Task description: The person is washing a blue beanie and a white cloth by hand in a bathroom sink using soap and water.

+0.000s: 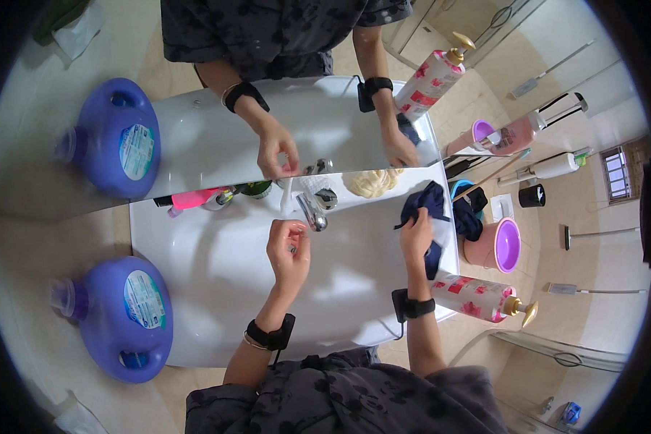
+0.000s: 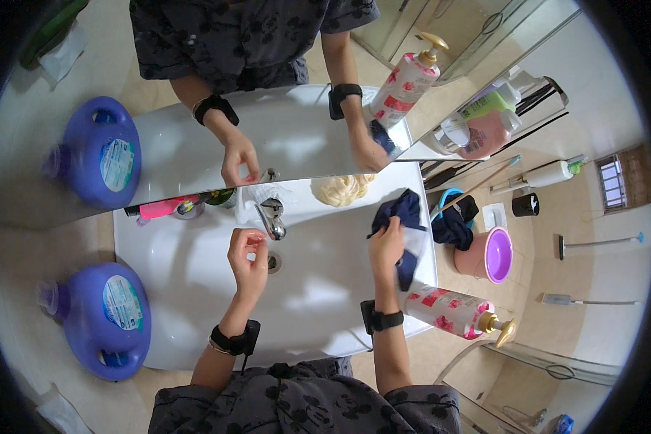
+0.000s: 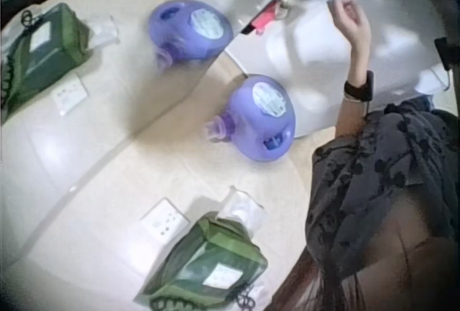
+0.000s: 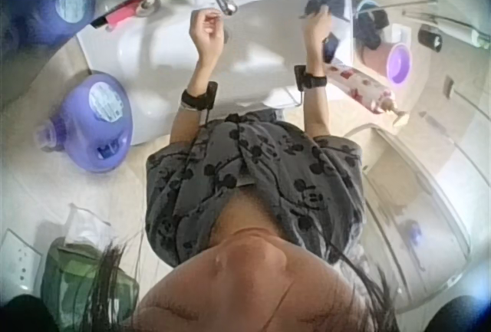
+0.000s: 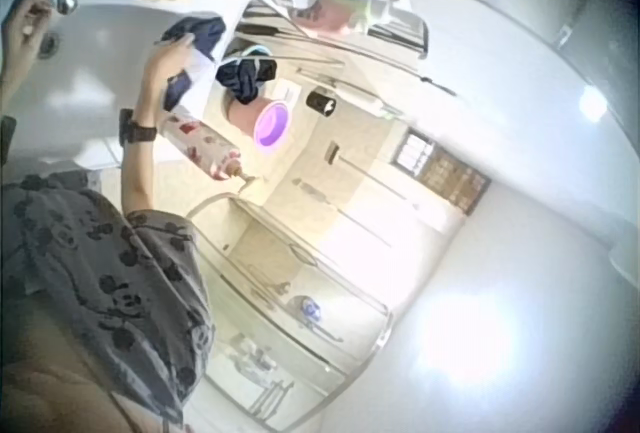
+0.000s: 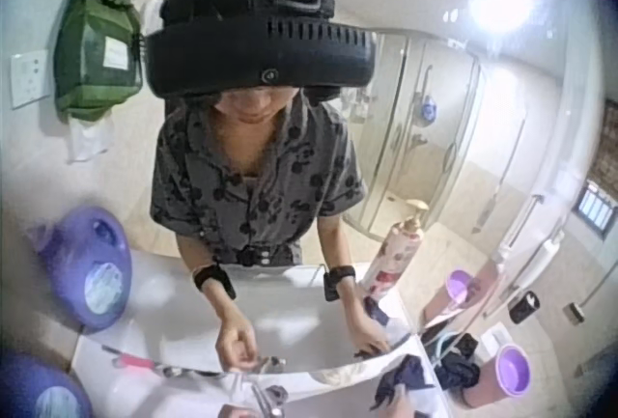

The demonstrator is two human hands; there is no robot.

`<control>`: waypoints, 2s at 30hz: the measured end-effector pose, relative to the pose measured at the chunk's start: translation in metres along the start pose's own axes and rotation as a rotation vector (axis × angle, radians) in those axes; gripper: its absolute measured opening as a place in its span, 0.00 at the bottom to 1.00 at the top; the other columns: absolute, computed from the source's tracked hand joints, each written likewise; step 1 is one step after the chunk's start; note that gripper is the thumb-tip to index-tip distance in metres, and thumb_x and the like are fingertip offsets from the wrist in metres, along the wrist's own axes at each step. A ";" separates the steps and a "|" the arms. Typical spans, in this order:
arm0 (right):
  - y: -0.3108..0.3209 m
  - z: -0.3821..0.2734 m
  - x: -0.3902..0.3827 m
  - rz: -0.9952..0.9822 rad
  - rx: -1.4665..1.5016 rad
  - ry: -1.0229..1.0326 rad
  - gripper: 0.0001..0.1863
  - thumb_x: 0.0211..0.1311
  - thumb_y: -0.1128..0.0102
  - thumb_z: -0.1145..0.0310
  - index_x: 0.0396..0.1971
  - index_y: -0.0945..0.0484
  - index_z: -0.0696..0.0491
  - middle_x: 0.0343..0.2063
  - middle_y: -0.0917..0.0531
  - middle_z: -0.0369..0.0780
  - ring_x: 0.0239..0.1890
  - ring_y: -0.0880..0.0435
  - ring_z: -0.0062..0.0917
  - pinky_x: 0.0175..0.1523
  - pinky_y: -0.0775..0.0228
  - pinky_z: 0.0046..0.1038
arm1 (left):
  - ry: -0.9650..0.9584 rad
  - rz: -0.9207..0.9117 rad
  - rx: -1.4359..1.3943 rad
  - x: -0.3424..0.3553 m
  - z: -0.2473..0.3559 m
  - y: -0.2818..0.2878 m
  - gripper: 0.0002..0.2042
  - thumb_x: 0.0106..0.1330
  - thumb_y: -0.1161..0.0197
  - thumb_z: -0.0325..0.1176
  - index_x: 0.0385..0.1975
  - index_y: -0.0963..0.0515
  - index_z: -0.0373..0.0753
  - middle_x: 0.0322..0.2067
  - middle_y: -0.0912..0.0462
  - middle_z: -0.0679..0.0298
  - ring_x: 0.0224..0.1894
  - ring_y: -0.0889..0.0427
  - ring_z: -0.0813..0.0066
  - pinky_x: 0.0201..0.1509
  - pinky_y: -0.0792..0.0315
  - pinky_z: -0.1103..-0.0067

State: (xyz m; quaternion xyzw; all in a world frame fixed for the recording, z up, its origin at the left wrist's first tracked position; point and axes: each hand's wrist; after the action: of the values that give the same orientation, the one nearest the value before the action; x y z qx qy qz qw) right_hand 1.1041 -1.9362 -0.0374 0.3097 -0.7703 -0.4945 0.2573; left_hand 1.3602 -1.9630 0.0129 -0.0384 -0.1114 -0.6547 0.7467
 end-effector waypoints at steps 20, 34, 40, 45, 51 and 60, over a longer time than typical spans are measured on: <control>-0.076 -0.100 -0.064 -0.823 1.261 -0.377 0.16 0.60 0.61 0.61 0.43 0.34 0.53 0.33 0.25 0.37 0.35 0.27 0.21 0.42 0.37 0.21 | 1.161 -0.406 -0.445 -0.009 -0.060 0.024 0.24 0.55 0.48 0.47 0.50 0.35 0.42 0.42 0.26 0.61 0.43 0.27 0.73 0.47 0.34 0.78; -0.016 -0.092 -0.077 -1.240 1.296 -0.411 0.17 0.56 0.51 0.70 0.47 0.37 0.55 0.42 0.28 0.37 0.42 0.28 0.22 0.47 0.36 0.25 | 0.608 -0.065 -0.191 -0.010 -0.073 0.019 0.21 0.37 0.32 0.30 0.32 0.31 0.33 0.30 0.25 0.60 0.33 0.26 0.73 0.40 0.33 0.80; -0.018 -0.090 -0.080 -1.027 1.446 -0.528 0.16 0.56 0.48 0.65 0.43 0.33 0.57 0.40 0.26 0.38 0.42 0.27 0.22 0.47 0.36 0.23 | 0.711 0.002 -0.117 -0.009 -0.080 0.032 0.27 0.38 0.31 0.35 0.39 0.36 0.33 0.35 0.30 0.58 0.36 0.29 0.71 0.40 0.34 0.79; -0.023 -0.089 -0.078 -1.082 1.487 -0.665 0.20 0.59 0.56 0.56 0.46 0.35 0.54 0.43 0.27 0.37 0.46 0.29 0.23 0.50 0.38 0.28 | 0.719 0.322 0.185 -0.011 -0.079 0.036 0.35 0.44 0.35 0.38 0.51 0.47 0.36 0.44 0.36 0.54 0.47 0.36 0.67 0.52 0.42 0.75; -0.018 -0.094 -0.081 -1.102 1.465 -0.575 0.23 0.62 0.68 0.51 0.49 0.37 0.51 0.46 0.29 0.37 0.49 0.31 0.26 0.52 0.41 0.33 | 0.812 -0.300 -0.188 -0.010 -0.070 0.040 0.28 0.49 0.39 0.43 0.48 0.37 0.35 0.45 0.32 0.57 0.49 0.35 0.71 0.52 0.42 0.81; 0.013 -0.108 -0.085 -1.144 1.337 -0.342 0.29 0.58 0.60 0.53 0.56 0.46 0.54 0.51 0.35 0.39 0.48 0.33 0.26 0.51 0.43 0.32 | 0.755 -0.833 -0.543 -0.003 -0.013 0.027 0.42 0.48 0.36 0.40 0.58 0.56 0.32 0.47 0.37 0.56 0.51 0.33 0.68 0.52 0.40 0.82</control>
State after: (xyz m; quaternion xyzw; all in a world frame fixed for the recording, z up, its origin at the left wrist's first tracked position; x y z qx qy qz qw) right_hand 1.2348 -1.9350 0.0076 0.6536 -0.6530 -0.0345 -0.3810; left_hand 1.3875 -1.9587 0.0020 0.0539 0.3248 -0.8644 0.3801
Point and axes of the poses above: each hand's wrist, its own x-axis towards the middle knuckle, its own y-axis out of the back of the hand, z = x × y
